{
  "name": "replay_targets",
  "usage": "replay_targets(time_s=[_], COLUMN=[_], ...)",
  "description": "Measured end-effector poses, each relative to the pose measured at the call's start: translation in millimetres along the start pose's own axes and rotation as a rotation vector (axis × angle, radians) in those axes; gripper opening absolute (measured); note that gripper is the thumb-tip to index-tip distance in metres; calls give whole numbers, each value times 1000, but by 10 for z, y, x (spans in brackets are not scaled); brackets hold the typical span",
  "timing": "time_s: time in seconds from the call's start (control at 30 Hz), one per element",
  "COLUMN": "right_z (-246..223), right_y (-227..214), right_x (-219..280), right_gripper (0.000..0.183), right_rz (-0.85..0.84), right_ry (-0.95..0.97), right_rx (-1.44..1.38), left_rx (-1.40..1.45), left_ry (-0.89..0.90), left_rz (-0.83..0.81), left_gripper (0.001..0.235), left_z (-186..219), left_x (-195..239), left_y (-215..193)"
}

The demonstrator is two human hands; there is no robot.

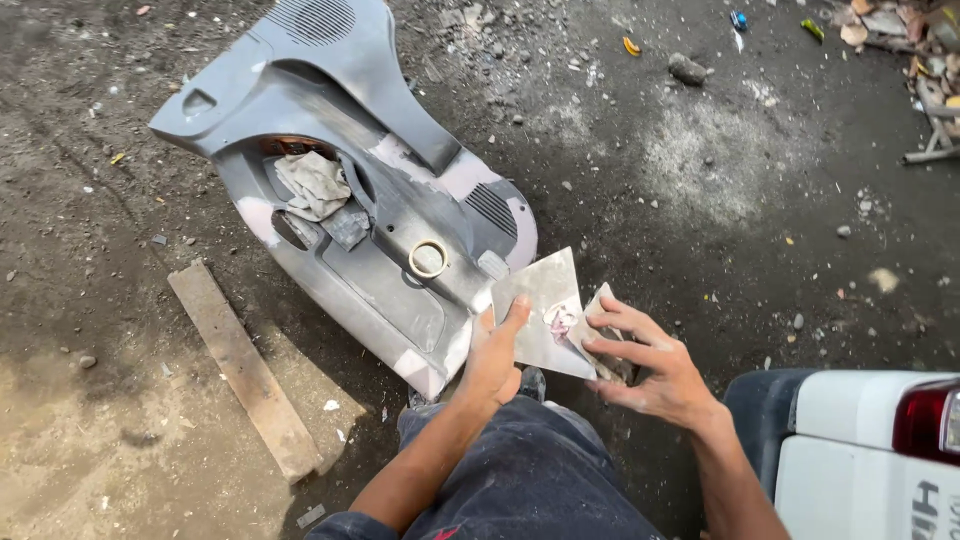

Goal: The person scoops pink body filler from a can onto a metal spreader and applies it to a grey car bumper. They use a smaller tool to smooth the filler into the surface, spreading it evenly across the repair area.

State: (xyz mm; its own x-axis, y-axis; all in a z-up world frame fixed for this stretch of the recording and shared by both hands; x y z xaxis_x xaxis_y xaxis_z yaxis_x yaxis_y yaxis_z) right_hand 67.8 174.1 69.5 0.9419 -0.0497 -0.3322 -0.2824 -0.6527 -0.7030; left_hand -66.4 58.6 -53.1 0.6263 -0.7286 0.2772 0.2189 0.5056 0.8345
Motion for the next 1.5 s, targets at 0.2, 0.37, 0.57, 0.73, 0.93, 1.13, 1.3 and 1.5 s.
replay_targets(time_s=[0.2,0.37,0.57,0.73,0.93,1.13,1.3,1.5], right_z=[-283,-436,-157,-180,-195,-147,-426,-622], right_y=[-326,53,134,109,139,23,505,819], right_x=[42,-38,203,255,131,48,-196,-448], right_gripper=[43,44,43,42,50,52,48,46], right_rz=[-2,26,-149,-115,84,-127,-67,-80], right_ry=[52,36,138,182,46,179,69,156], right_rx=[489,357,233,268,39,417,363,307], left_rx=[-403,-1042,-1019,-1170,-344,-233,-859,-1017], left_ry=[38,263,540,418,36,-7,339,249], left_rz=[-116,-157,-211,-27,-9,-5,42,50], left_gripper=[31,39,43,41,32,33,38,37], left_z=[130,256,267,-14,25,71,442,682], left_x=[50,309,456,162,54,4,112,178], left_y=[51,527,658,231,6,-320,-321,-509])
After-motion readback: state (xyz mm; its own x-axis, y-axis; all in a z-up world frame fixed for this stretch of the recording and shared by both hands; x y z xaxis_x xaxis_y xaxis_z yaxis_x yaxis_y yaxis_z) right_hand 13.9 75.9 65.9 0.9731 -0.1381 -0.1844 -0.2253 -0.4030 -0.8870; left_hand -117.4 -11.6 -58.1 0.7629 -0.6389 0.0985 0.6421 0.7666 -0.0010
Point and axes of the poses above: each hand's wrist, its own x-axis away from the middle knuckle, its own y-axis out of the palm, z = x × y, the point moved 6 cm from there along -x, towards the middle knuckle, and after that the axes turned 3 degrees about -y, right-handed, at the moved point
